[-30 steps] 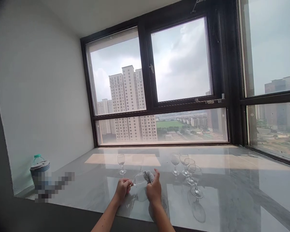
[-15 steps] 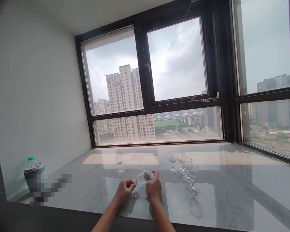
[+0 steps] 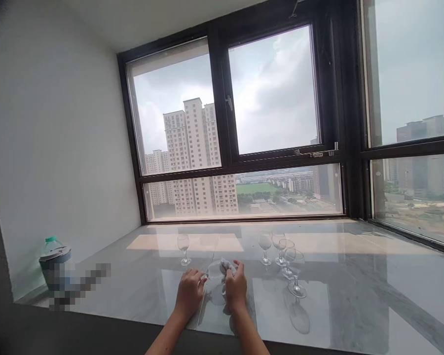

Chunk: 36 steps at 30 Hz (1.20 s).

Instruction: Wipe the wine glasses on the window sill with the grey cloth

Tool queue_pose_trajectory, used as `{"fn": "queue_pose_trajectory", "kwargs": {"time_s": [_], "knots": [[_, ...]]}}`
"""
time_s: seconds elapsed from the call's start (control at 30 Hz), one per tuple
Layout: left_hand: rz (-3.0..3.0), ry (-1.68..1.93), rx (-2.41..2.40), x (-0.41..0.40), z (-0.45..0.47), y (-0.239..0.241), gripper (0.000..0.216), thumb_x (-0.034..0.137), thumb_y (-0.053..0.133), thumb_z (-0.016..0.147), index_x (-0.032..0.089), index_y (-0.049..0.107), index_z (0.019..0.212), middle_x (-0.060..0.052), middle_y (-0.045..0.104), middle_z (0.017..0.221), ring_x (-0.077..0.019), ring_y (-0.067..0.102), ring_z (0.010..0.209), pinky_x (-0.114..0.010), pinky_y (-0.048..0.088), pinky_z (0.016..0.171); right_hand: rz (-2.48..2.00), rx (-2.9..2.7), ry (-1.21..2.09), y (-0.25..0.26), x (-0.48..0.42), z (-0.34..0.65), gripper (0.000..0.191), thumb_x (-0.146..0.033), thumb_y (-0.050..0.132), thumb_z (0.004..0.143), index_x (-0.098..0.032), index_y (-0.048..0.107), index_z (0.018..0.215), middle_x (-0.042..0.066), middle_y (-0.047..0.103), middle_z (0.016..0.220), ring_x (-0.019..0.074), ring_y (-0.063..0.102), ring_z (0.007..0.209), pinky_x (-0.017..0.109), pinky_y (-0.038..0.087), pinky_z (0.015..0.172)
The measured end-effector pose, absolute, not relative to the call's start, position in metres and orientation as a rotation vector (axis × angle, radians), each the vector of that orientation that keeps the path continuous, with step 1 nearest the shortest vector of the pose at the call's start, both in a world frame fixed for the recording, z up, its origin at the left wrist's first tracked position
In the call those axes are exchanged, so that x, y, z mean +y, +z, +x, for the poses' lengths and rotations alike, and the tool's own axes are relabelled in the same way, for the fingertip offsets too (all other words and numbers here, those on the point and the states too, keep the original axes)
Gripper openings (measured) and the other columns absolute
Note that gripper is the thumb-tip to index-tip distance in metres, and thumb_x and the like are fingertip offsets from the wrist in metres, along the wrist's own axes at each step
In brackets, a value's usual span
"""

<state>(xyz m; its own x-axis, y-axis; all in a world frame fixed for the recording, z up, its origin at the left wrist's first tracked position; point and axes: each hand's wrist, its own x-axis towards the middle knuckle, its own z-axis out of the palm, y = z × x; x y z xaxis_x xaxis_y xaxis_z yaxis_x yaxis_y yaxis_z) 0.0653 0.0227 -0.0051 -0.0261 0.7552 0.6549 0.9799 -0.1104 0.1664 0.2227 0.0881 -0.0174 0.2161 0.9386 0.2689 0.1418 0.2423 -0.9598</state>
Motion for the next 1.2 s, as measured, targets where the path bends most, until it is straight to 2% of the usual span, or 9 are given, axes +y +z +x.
{"fn": "queue_pose_trajectory", "kwargs": {"time_s": [0.23,0.47,0.63,0.73,0.87,1.0,1.1,1.2], "knots": [[-1.937,-0.915,-1.752,0.022,0.066,-0.004,0.023,0.016,0.042,0.091,0.02,0.065,0.087,-0.005,0.062,0.087,-0.0221,0.055,0.088,-0.033,0.04,0.078,-1.186,-1.175,0.782,-0.022,0.093,0.222,0.037,-0.033,0.043,0.076,-0.02,0.053,0.11,0.011,0.068,0.098,0.0253,0.062,0.086,0.034,0.045,0.077],[-1.928,-0.988,-1.79,0.026,0.066,-0.007,0.026,0.026,0.034,0.097,0.02,0.058,0.087,-0.005,0.061,0.084,-0.0217,0.054,0.083,-0.032,0.039,0.075,-1.167,-1.168,0.784,-0.022,0.093,0.22,0.043,-0.035,0.042,0.08,-0.017,0.047,0.118,0.015,0.067,0.104,0.0255,0.063,0.089,0.034,0.046,0.078],[-1.934,-1.134,-1.834,0.03,0.064,-0.012,0.024,0.02,0.029,0.096,0.02,0.052,0.088,-0.006,0.06,0.086,-0.0206,0.055,0.083,-0.031,0.041,0.075,-1.166,-1.187,0.775,-0.022,0.091,0.217,0.052,-0.038,0.045,0.079,-0.017,0.042,0.127,0.011,0.067,0.098,0.0233,0.064,0.081,0.033,0.047,0.075],[-2.018,-1.155,-1.795,0.031,0.065,-0.012,0.023,0.016,0.031,0.094,0.02,0.052,0.09,-0.006,0.061,0.088,-0.0199,0.057,0.082,-0.031,0.042,0.075,-1.028,-1.21,0.909,-0.021,0.089,0.212,0.063,-0.039,0.051,0.077,-0.016,0.035,0.134,0.008,0.066,0.093,0.0218,0.064,0.076,0.032,0.048,0.073],[-2.107,-1.068,-1.792,0.029,0.068,-0.007,0.024,0.016,0.031,0.094,0.02,0.054,0.087,-0.006,0.063,0.082,-0.0205,0.059,0.081,-0.031,0.041,0.073,-0.69,-1.173,1.267,-0.021,0.084,0.204,0.08,-0.036,0.057,0.072,-0.017,0.022,0.142,0.009,0.067,0.102,0.0216,0.065,0.076,0.034,0.051,0.07],[-2.078,-1.035,-1.818,0.028,0.068,-0.005,0.024,0.018,0.031,0.094,0.02,0.055,0.09,-0.007,0.066,0.084,-0.0216,0.062,0.084,-0.031,0.041,0.074,-0.556,-1.162,1.433,-0.02,0.083,0.2,0.083,-0.034,0.059,0.067,-0.018,0.026,0.141,0.007,0.069,0.095,0.0219,0.065,0.073,0.035,0.051,0.068],[-2.038,-1.047,-1.886,0.028,0.066,-0.006,0.026,0.022,0.031,0.096,0.021,0.056,0.09,-0.007,0.067,0.083,-0.0213,0.064,0.082,-0.029,0.04,0.07,-0.561,-1.138,1.482,-0.019,0.083,0.2,0.085,-0.036,0.059,0.064,-0.016,0.028,0.141,0.003,0.068,0.082,0.0212,0.063,0.066,0.034,0.049,0.064],[-1.963,-1.095,-1.953,0.029,0.062,-0.008,0.027,0.028,0.032,0.098,0.021,0.056,0.09,-0.006,0.067,0.082,-0.0209,0.065,0.077,-0.028,0.039,0.065,-0.608,-1.117,1.455,-0.017,0.082,0.202,0.081,-0.035,0.058,0.064,-0.015,0.029,0.138,0.002,0.067,0.078,0.0204,0.061,0.06,0.033,0.048,0.058]]}}
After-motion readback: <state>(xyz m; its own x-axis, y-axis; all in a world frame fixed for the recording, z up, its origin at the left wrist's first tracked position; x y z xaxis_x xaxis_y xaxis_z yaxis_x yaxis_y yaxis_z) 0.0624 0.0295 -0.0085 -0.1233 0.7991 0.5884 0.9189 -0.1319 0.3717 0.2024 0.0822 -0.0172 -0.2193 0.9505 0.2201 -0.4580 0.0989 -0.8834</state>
